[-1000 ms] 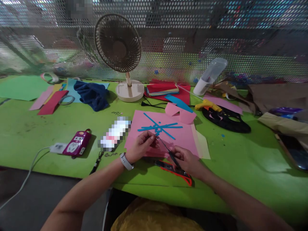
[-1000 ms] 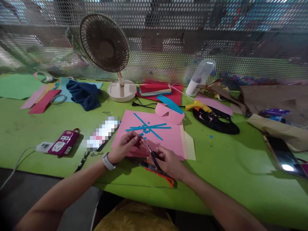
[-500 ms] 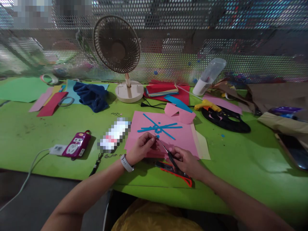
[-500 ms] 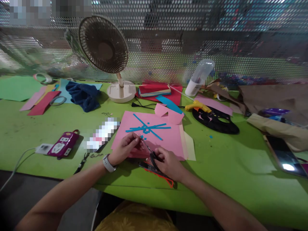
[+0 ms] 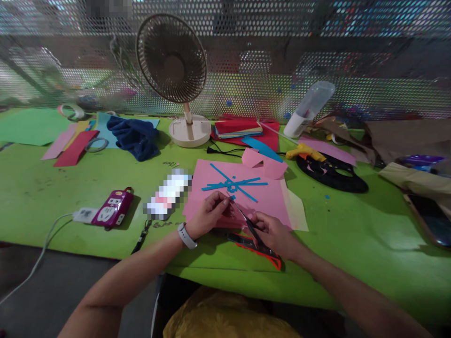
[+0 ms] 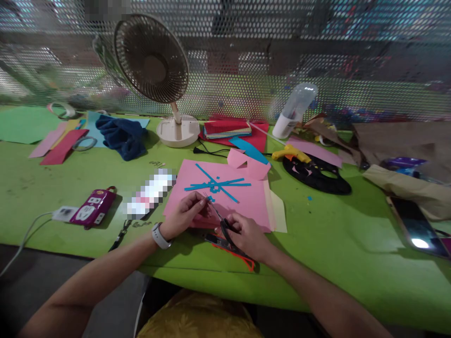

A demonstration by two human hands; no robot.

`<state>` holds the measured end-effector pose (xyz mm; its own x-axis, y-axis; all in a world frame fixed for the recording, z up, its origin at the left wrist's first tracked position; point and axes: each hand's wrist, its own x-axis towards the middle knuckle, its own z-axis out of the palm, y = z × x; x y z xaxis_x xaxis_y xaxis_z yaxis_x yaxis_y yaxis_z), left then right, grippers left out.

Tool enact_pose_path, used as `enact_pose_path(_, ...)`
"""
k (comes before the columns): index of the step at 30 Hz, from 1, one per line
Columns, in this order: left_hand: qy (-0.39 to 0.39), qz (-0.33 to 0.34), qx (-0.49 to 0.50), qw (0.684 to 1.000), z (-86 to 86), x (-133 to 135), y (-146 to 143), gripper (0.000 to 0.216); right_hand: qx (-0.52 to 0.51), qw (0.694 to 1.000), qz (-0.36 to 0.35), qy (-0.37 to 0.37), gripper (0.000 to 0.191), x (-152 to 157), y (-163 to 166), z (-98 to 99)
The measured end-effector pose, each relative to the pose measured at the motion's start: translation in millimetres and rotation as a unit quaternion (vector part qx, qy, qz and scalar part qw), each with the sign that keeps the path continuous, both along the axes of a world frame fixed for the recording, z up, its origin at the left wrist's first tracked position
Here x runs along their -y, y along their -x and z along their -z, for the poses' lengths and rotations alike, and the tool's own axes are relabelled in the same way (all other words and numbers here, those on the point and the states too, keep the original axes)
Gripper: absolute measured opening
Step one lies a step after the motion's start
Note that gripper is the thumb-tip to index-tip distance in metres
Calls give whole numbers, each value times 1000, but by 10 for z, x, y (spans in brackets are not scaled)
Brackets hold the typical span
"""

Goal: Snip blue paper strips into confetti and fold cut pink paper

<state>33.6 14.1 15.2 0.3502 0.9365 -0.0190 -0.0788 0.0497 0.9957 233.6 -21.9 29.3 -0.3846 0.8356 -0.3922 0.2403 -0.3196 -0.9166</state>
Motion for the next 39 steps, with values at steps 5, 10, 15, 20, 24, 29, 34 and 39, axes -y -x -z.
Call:
enact_pose_path(5,-2,4,2,1000,10,-4,3,32,4,1000,-2,-5,39,-4,6,-30)
enact_pose_path(10,6,10,10,1000,30,-14,7,32,4,1000,-5,-10,39,-10,5,-21)
enact_pose_path(15,10,10,14,1000,24,-15,7,31,6,1000,-9,-9,40,-11,5,-27)
enact_pose_path(20,3,17,13,1000,22,-20,12,31,9,1000,-8,-12,40,-13,13,-65)
enact_pose_path(24,2,17,8,1000,36,-28,15,32,15,1000,-9,-16,40,-12,17,-80)
enact_pose_path(29,5,19,13,1000,38,-31,18,32,14,1000,-3,-19,38,-8,13,-60)
enact_pose_path(34,-1,15,1,1000,23,-29,13,32,14,1000,2,-27,37,-2,0,-3)
enact_pose_path(39,3,12,8,1000,34,-47,28,31,9,1000,15,-24,36,-14,-35,96)
